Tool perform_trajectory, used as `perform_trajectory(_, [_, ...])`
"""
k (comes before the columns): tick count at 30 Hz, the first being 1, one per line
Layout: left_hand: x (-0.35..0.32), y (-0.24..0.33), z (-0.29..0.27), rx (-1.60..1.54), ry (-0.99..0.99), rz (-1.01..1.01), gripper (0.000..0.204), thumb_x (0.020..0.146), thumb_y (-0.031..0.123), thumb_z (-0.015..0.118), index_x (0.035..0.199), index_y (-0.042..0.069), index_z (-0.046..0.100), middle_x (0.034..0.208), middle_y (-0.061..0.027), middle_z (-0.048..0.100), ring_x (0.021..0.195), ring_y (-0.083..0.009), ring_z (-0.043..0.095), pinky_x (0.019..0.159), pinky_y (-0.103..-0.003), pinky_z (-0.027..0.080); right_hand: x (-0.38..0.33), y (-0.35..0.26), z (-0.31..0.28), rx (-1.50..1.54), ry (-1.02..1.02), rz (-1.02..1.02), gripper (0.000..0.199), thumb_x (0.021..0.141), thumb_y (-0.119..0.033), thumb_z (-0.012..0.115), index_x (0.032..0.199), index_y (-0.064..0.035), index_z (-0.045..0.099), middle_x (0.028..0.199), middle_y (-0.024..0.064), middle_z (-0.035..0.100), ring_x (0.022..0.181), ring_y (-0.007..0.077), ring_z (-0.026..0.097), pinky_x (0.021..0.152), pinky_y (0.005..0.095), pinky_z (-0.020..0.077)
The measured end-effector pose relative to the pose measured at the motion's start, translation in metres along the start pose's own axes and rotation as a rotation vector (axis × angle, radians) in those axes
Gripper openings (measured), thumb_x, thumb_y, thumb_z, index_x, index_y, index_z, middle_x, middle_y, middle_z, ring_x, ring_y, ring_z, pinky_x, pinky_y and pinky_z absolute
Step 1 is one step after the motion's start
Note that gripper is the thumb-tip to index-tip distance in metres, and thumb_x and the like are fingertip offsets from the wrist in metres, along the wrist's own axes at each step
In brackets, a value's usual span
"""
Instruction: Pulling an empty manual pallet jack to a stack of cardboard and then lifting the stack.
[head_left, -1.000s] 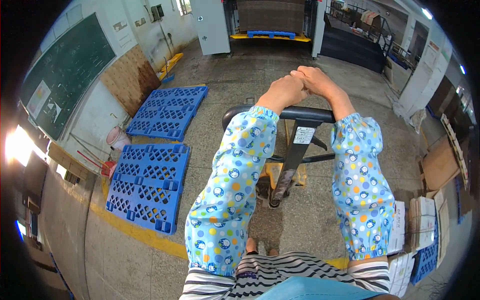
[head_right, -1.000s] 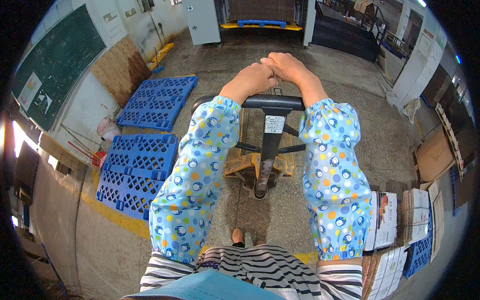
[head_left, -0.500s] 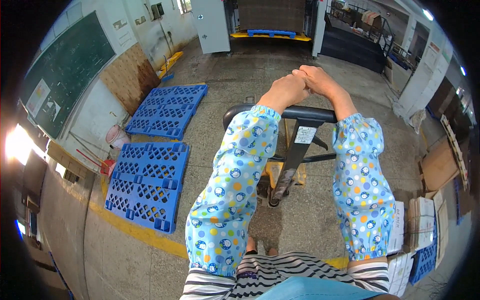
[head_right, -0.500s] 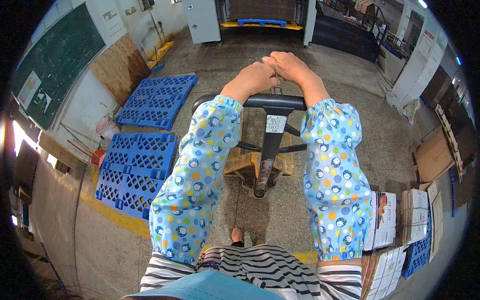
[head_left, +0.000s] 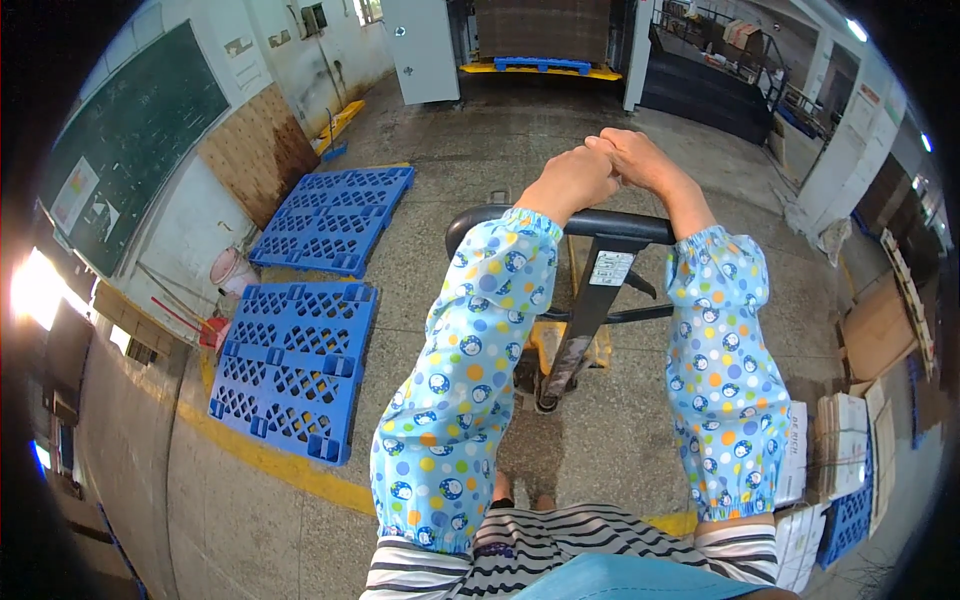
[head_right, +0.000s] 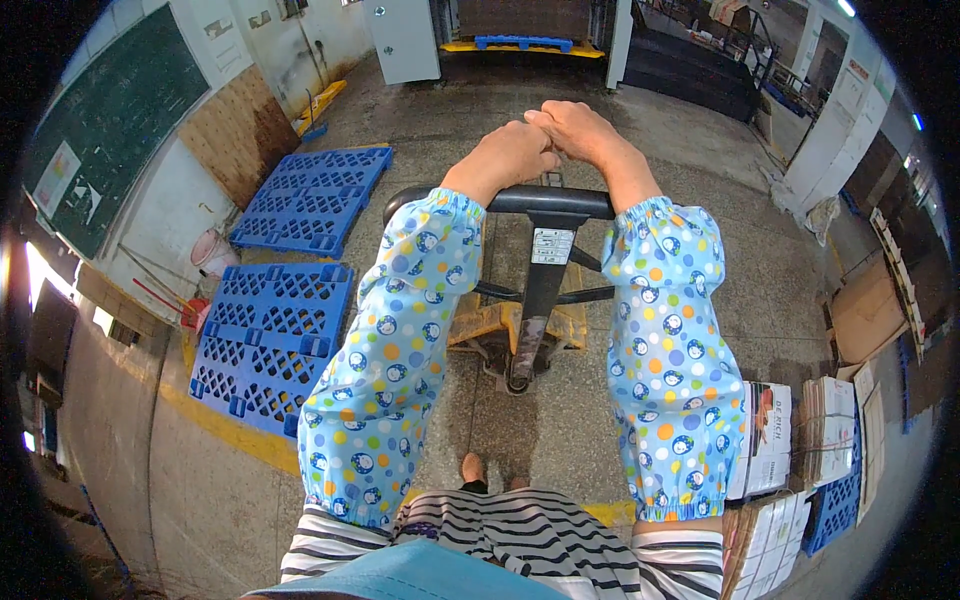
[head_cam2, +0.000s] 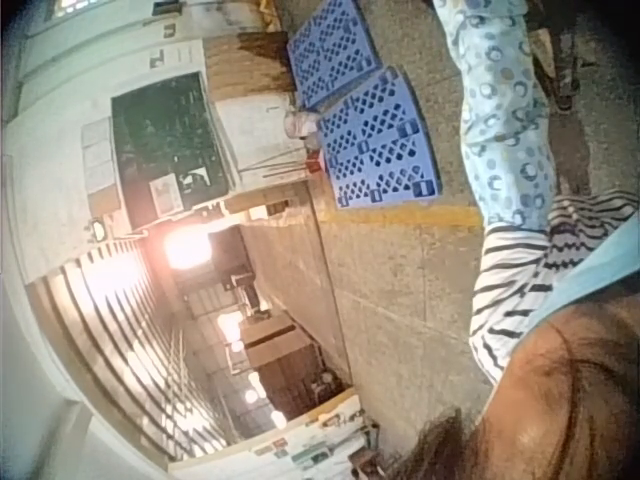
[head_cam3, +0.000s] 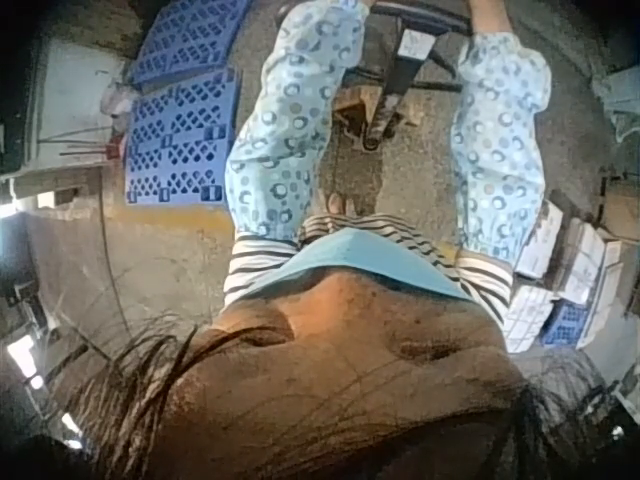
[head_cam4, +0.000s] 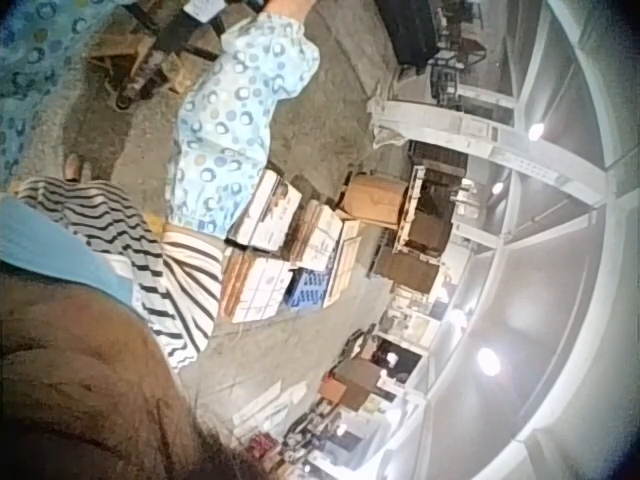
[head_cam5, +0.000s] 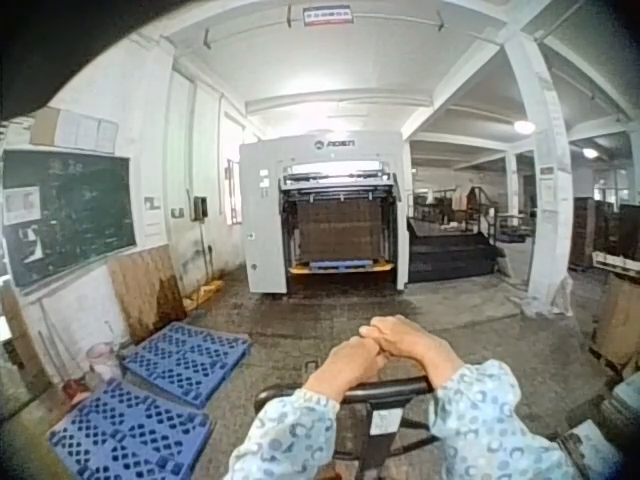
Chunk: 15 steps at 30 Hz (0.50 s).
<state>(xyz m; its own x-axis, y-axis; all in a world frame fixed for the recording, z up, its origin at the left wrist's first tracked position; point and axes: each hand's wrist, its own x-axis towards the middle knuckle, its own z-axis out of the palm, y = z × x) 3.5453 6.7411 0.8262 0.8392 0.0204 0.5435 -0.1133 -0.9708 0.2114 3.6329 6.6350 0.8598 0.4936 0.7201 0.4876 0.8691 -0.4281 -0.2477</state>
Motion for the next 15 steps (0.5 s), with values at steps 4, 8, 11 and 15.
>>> perform_trajectory(4, [0.0001,-0.0005,0.0005,0.027,-0.023,-0.008,0.03,0.078,0.029,0.058,0.093,0.004,0.065,0.092,-0.0175,0.064,0.088,-0.0322,0.061,0.079,-0.042,0.048,0.0009,0.0004,0.0021,0.035,-0.032,0.054,0.045,0.089,-0.044,0.042,0.078,-0.0017,0.054,0.072,0.0158,0.058,0.064,0.0284,0.056,0.061,0.0388,0.0421])
perform_trajectory(8, [-0.0005,0.0002,0.0,0.013,-0.02,0.008,0.03,0.078,0.029,0.058,0.092,0.004,0.065,0.092,-0.0176,0.064,0.088,-0.0324,0.061,0.078,-0.042,0.048,0.0007,0.0021,0.0022,0.042,-0.033,0.051,0.046,0.09,-0.044,0.041,0.078,-0.002,0.055,0.071,0.0149,0.057,0.062,0.0276,0.055,0.06,0.0382,0.0419])
perform_trajectory(11, [-0.0007,0.0019,-0.0006,0.015,-0.029,0.006,0.031,0.078,0.029,0.058,0.092,0.003,0.065,0.092,-0.0181,0.064,0.088,-0.0325,0.061,0.078,-0.042,0.048,0.0004,0.0036,0.0021,0.029,-0.023,0.046,0.046,0.09,-0.045,0.041,0.078,-0.002,0.055,0.07,0.0141,0.057,0.06,0.0275,0.055,0.059,0.0378,0.0419])
perform_trajectory(15, [-0.0021,0.0034,-0.0016,0.0,-0.019,0.003,0.031,0.078,0.03,0.059,0.092,0.004,0.066,0.091,-0.0188,0.064,0.087,-0.0324,0.061,0.078,-0.042,0.048,-0.0011,0.0029,0.0019,0.015,0.005,0.029,0.047,0.089,-0.045,0.041,0.077,-0.0017,0.054,0.07,0.0138,0.057,0.06,0.0272,0.055,0.059,0.0377,0.0419])
